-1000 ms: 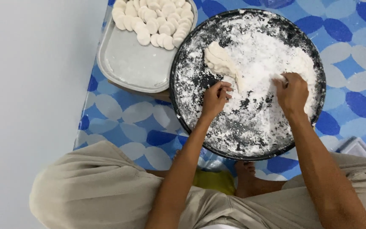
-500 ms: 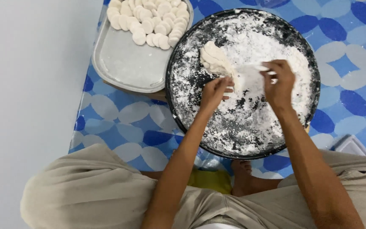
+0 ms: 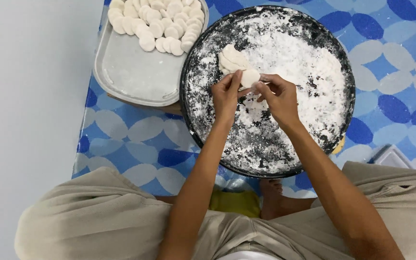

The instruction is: A person is manually shaping small pieces of dough into balls by rolling them in flour and then between their palms.

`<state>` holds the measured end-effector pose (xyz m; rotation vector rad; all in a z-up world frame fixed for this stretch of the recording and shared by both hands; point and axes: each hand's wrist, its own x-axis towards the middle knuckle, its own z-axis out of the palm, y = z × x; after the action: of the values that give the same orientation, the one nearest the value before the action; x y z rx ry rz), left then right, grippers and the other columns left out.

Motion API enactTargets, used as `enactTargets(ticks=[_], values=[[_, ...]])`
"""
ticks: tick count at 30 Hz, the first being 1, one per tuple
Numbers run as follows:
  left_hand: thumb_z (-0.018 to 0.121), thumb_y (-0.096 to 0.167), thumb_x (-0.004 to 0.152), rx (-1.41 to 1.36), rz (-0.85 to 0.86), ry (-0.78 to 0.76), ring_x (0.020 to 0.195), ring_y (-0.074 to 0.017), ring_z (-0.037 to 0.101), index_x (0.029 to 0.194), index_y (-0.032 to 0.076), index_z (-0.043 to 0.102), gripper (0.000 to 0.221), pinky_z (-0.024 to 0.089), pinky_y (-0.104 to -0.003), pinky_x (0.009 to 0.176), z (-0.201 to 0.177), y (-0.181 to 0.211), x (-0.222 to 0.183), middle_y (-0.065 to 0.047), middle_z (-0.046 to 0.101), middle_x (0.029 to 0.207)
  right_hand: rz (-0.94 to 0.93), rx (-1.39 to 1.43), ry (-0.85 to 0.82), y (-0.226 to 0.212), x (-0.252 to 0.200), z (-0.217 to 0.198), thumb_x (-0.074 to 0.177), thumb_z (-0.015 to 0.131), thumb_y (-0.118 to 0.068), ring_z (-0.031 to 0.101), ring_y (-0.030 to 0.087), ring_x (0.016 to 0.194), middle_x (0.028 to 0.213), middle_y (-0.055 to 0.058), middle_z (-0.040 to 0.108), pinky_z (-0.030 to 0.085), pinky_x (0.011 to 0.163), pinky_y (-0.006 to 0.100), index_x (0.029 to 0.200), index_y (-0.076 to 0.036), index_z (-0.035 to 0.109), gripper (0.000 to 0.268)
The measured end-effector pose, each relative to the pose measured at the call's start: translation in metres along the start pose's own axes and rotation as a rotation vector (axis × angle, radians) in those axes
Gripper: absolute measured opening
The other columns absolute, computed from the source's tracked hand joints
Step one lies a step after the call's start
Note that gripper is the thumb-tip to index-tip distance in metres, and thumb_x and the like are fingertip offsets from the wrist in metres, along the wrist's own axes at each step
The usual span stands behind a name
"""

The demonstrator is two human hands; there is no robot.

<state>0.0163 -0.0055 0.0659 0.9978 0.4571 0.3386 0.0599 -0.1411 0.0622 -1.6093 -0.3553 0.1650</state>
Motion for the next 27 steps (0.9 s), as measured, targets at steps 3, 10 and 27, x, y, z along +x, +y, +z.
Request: enactTargets(ticks=[3,10,27], values=[[0.059,0.031,0.107,0.119,0.006,-0.043,0.092,-0.0240,0.074,0.107,-0.001,0.072,0.035,0.068,-0.025,0.066,0.001,-0.006,-0.007,-0.019,0.062,0.098,0.022,-0.041,0.038,-0.004,-0.001,0.004,0.099,0.068,0.002,0.068,0.018,0.077,0.094,0.017,0.069,0.061,0.059,0.028,0.114,0.007,0.069,0.015],[0.064,0.014,0.102,0.210,0.062,-0.134,0.089,-0.0243,0.072,0.111,-0.002,0.074,0.021,0.068,-0.035,0.070,-0.003,-0.025,0.001,-0.018,0.069,0.096,0.023,-0.173,0.138,0.000,0.004,-0.003,0.107,0.068,-0.014,0.062,0.011,0.065,0.084,0.007,0.068,0.051,0.051,0.022,0.103,-0.005,0.075,0.012],[0.068,0.004,0.091,1.103,0.435,-0.498,0.081,-0.0388,0.075,0.106,0.001,0.072,0.015,0.061,-0.050,0.066,-0.021,0.063,0.020,-0.022,0.073,0.091,-0.379,-0.628,-0.041,-0.014,0.010,0.018,0.094,0.083,0.001,0.068,0.029,0.075,0.091,0.015,0.062,0.054,0.060,0.032,0.103,0.006,0.075,0.013]])
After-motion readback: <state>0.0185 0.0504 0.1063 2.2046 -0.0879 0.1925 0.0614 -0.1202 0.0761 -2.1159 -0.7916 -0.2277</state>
